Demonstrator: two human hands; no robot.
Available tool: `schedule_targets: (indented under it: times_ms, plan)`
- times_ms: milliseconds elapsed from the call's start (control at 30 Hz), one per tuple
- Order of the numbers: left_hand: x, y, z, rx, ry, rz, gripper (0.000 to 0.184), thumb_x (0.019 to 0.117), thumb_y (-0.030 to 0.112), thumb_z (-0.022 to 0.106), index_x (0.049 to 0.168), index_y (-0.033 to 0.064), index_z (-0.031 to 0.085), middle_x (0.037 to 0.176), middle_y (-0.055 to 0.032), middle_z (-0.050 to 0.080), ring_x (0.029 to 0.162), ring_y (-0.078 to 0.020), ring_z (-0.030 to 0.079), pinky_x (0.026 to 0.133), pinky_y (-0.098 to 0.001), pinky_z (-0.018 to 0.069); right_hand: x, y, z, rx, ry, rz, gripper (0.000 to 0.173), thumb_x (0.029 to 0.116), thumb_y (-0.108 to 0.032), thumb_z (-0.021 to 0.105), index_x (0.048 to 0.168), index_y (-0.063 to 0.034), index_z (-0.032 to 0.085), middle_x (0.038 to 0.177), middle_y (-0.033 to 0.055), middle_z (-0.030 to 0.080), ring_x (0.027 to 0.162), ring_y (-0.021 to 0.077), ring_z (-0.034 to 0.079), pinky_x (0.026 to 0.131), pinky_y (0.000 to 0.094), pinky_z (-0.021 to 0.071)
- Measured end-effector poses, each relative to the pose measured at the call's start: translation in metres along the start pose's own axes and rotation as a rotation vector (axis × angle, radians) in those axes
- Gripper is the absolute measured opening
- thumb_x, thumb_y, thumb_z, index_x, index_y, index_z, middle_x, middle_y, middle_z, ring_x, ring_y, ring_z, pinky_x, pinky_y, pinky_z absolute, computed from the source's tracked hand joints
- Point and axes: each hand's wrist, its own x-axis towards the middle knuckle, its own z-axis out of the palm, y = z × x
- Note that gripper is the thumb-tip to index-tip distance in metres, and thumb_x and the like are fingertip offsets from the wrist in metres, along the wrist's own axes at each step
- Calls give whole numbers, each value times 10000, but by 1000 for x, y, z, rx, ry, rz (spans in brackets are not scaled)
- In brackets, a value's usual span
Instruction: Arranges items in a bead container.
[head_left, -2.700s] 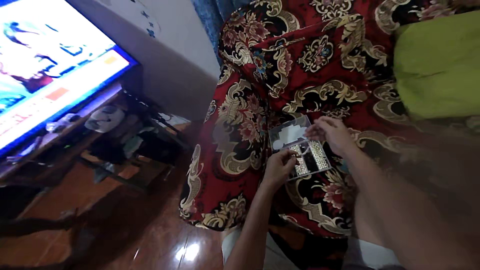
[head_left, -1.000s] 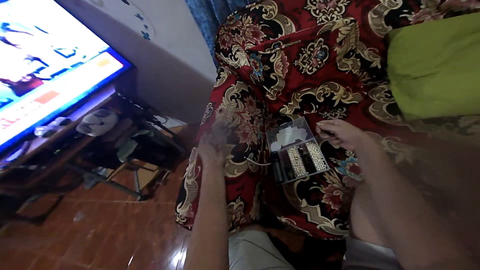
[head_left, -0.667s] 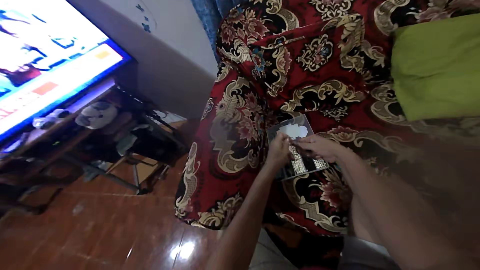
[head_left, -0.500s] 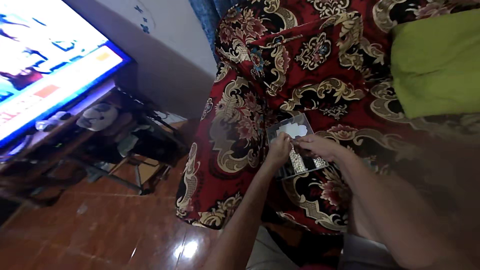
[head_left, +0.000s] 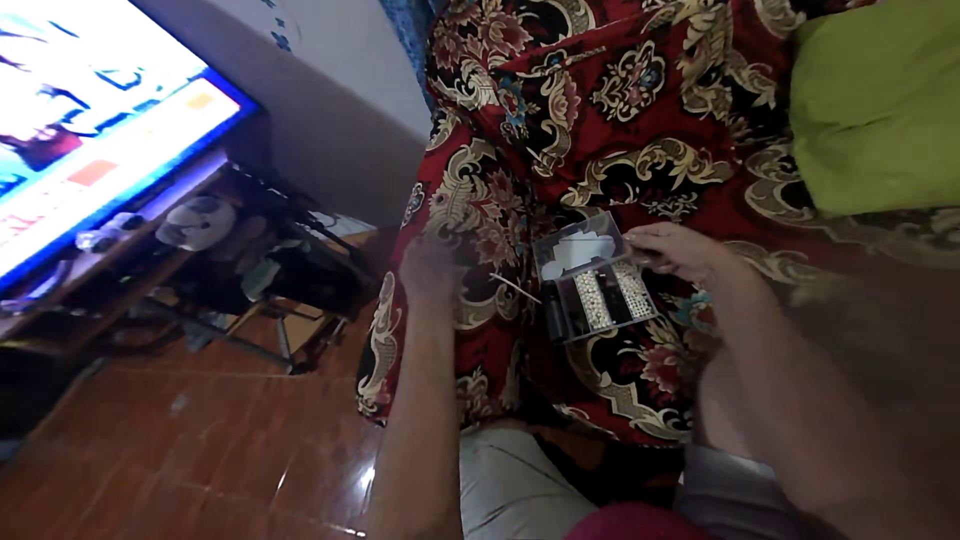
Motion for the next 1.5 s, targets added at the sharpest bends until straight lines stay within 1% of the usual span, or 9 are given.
schedule_targets:
  times_ms: [433,533,700,800,933,1033,1133,1233,1500]
  plan:
    - [-2,28,-25,-428,335,48,312,1112,147,235,861,169,418,577,81,390,462,-2,398,484,-127,387,-40,1,-91,272,373,-171,353,1111,-264,328,884,-190,588,644,-124,467,438,-53,298,393,102,241]
    - [-41,52,28,-257,578,-31,267,1092,69,242,871,159,360,576,75,358,422,22,336,423,-96,346,-49,6,-110,608,371,-316,373,1119,-289,318,864,-217,580,611,-144,458,443,-74,339,404,71,275]
    - [-45,49,26,-249,557,24,248,1089,61,250,897,173,361,625,76,385,463,19,364,468,-99,372,-63,17,-136,1381,382,-650,402,1105,-285,280,880,-145,583,638,-84,529,448,-48,412,412,76,340]
    - [-44,48,25,-272,550,28,242,1094,71,244,900,170,352,630,67,378,461,11,367,474,-103,395,-68,21,-143,1534,494,-679,368,1091,-307,268,904,-149,542,631,-79,489,431,-41,379,396,82,322]
    - [-37,47,22,-248,564,-5,266,1089,61,225,882,177,345,593,84,353,443,12,351,460,-107,371,-57,3,-111,690,806,-284,331,1105,-251,365,828,-227,543,574,-153,452,429,-69,348,412,83,291]
    - [2,16,-34,-370,381,77,302,1116,145,240,881,190,425,608,92,412,512,-14,443,555,-154,440,-31,-4,-69,-77,601,19,272,1107,-255,394,991,-112,594,641,-74,462,472,12,376,438,187,352]
    - [19,3,-58,-398,308,99,323,1121,193,257,871,205,461,597,103,430,523,-23,467,575,-172,451,0,6,-25,-562,250,203,345,1112,-262,457,1163,19,649,965,160,638,792,240,580,734,444,500]
    - [19,3,-59,-373,302,87,326,1120,197,251,870,210,460,588,108,419,511,-18,444,560,-169,432,20,10,14,-872,37,267,384,1110,-272,460,1147,28,697,1111,232,684,1039,370,650,958,582,475]
    - [14,1,-63,-356,239,111,323,1127,191,235,913,203,477,634,111,443,545,-17,459,589,-170,439,29,18,39,-1119,-59,353,254,1049,-111,553,1190,69,662,1197,281,653,1154,436,622,995,615,470]
